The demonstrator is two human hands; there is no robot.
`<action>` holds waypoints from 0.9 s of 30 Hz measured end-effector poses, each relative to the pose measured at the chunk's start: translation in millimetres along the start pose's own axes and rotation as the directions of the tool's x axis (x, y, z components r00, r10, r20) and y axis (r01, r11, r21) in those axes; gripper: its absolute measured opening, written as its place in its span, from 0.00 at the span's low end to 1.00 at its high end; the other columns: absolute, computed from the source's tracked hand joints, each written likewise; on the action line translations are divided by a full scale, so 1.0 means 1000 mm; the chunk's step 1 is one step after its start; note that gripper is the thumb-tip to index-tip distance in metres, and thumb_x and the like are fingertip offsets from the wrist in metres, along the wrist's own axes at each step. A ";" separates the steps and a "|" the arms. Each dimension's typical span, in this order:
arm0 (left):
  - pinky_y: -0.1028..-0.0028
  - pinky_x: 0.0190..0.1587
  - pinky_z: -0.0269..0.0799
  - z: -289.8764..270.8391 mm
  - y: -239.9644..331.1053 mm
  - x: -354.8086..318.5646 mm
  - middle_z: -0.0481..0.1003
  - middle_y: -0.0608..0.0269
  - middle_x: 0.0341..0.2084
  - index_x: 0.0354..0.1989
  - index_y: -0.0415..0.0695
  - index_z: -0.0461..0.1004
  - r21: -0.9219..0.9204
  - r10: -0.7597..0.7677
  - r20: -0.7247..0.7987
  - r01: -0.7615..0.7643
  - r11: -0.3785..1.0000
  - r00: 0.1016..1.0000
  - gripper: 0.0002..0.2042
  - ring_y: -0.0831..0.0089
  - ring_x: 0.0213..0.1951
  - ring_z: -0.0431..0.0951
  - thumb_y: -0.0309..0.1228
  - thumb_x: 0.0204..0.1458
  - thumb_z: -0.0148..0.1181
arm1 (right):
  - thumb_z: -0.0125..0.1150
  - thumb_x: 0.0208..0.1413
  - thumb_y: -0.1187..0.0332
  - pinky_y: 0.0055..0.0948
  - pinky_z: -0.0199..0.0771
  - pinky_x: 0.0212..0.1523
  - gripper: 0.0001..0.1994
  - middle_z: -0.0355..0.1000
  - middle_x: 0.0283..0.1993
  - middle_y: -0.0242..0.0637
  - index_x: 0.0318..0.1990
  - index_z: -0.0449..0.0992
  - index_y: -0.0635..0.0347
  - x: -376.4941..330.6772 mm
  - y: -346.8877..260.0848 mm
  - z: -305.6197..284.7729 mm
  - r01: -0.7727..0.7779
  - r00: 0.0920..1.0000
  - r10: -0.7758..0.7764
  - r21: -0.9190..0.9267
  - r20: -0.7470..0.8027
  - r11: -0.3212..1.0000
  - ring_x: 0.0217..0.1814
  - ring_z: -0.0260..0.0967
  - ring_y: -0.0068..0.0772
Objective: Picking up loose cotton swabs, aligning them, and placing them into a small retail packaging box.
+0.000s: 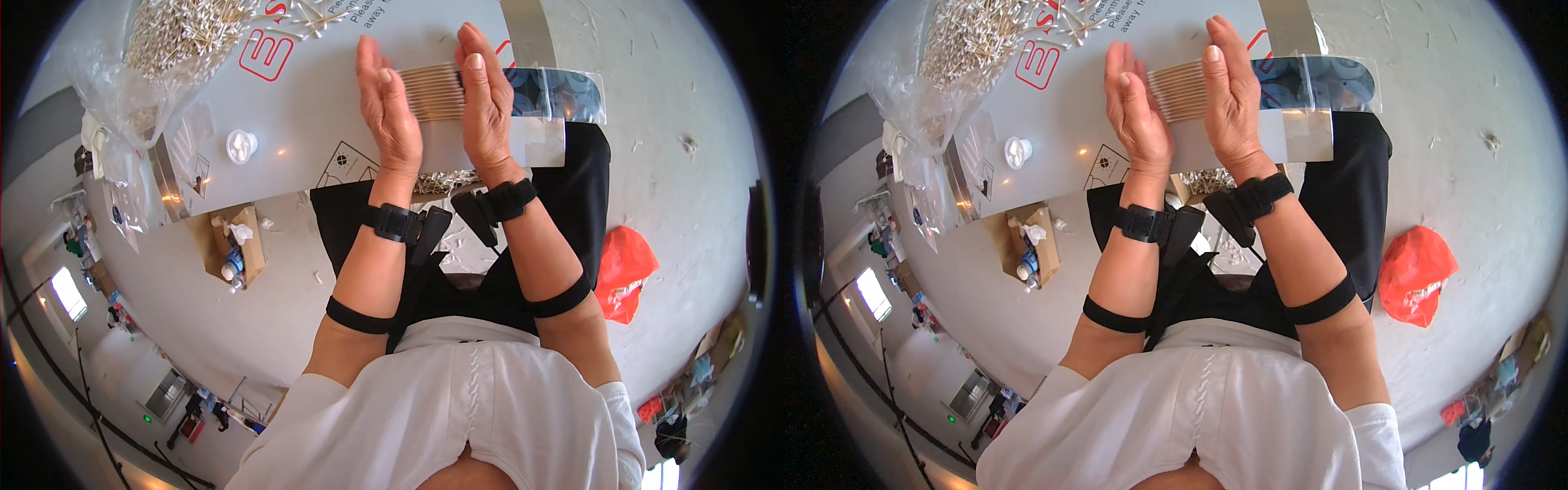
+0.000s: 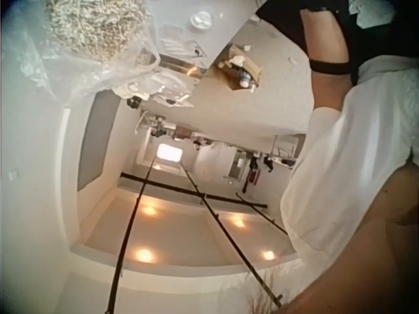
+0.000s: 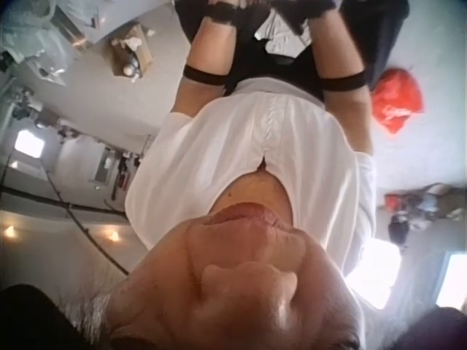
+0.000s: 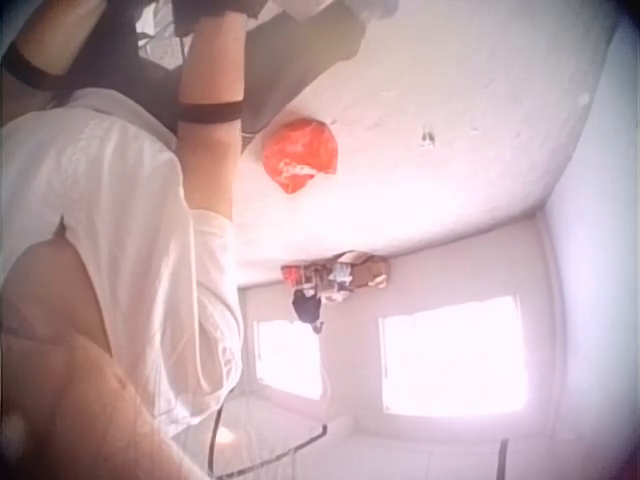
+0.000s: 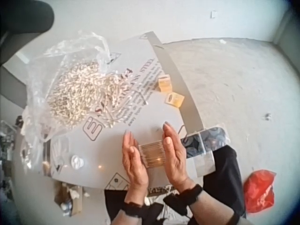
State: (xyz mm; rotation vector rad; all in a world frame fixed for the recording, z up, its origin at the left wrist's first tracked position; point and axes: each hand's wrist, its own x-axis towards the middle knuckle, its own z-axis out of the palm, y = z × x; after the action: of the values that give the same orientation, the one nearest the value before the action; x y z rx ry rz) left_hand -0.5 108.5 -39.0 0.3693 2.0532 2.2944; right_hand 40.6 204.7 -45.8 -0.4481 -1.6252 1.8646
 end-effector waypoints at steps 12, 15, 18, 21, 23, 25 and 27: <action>0.55 0.70 0.47 -0.039 0.000 0.002 0.59 0.48 0.65 0.65 0.34 0.57 -0.187 0.008 -0.134 -0.033 0.982 0.991 0.28 0.56 0.68 0.57 0.45 0.65 0.47 | 0.51 0.68 0.64 0.29 0.65 0.65 0.19 0.70 0.59 0.42 0.60 0.69 0.67 0.002 -0.008 -0.025 -0.163 0.977 0.198 0.330 -0.076 0.930 0.62 0.67 0.32; 0.57 0.66 0.58 -0.063 0.007 -0.013 0.65 0.50 0.60 0.60 0.34 0.63 -0.099 -0.047 -0.138 0.034 0.994 0.989 0.21 0.57 0.61 0.66 0.34 0.64 0.51 | 0.53 0.66 0.70 0.27 0.70 0.60 0.15 0.74 0.51 0.41 0.55 0.73 0.69 -0.011 -0.021 -0.050 -0.202 0.970 0.231 0.275 -0.077 0.940 0.55 0.72 0.30; 0.60 0.65 0.61 -0.071 0.014 -0.034 0.66 0.50 0.60 0.58 0.34 0.65 0.035 -0.059 -0.076 0.062 0.997 0.995 0.18 0.61 0.60 0.68 0.31 0.63 0.51 | 0.53 0.64 0.74 0.23 0.75 0.53 0.10 0.76 0.45 0.39 0.49 0.75 0.70 -0.029 -0.035 -0.060 -0.257 0.960 0.272 0.178 -0.066 0.950 0.47 0.75 0.27; 0.64 0.61 0.65 -0.075 0.004 -0.051 0.67 0.55 0.58 0.57 0.38 0.66 0.212 0.058 -0.012 -0.054 0.976 0.998 0.16 0.63 0.60 0.68 0.29 0.63 0.53 | 0.54 0.61 0.78 0.21 0.74 0.49 0.07 0.76 0.44 0.36 0.43 0.76 0.70 -0.049 -0.041 -0.064 -0.347 0.938 0.346 -0.008 -0.007 0.938 0.45 0.74 0.26; 0.65 0.62 0.65 -0.076 0.006 -0.061 0.67 0.54 0.59 0.56 0.38 0.67 0.251 0.067 0.013 -0.069 0.965 0.998 0.15 0.65 0.60 0.68 0.27 0.62 0.53 | 0.56 0.59 0.79 0.21 0.73 0.48 0.06 0.75 0.44 0.36 0.42 0.76 0.69 -0.055 -0.039 -0.066 -0.205 0.975 0.216 -0.178 0.045 0.962 0.44 0.74 0.25; 0.67 0.62 0.65 -0.074 0.008 -0.064 0.67 0.56 0.58 0.54 0.39 0.69 0.345 0.103 0.066 -0.119 0.931 0.993 0.14 0.67 0.59 0.69 0.23 0.60 0.54 | 0.58 0.55 0.81 0.23 0.72 0.44 0.05 0.74 0.44 0.36 0.39 0.76 0.66 -0.060 -0.034 -0.067 -0.014 0.991 0.058 -0.343 0.119 0.939 0.42 0.72 0.27; 0.66 0.60 0.67 -0.073 0.009 -0.064 0.68 0.55 0.57 0.52 0.39 0.70 0.373 0.126 0.077 -0.146 0.916 0.989 0.13 0.64 0.57 0.70 0.22 0.59 0.54 | 0.58 0.55 0.81 0.23 0.72 0.43 0.05 0.73 0.44 0.37 0.39 0.76 0.66 -0.061 -0.034 -0.065 0.009 0.991 0.042 -0.378 0.128 0.926 0.42 0.72 0.29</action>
State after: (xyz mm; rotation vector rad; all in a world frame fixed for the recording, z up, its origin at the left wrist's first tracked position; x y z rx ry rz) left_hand 48.0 24.0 -46.2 0.5965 2.5149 1.9146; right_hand 134.4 216.3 -33.4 -0.5061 -2.0912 1.6195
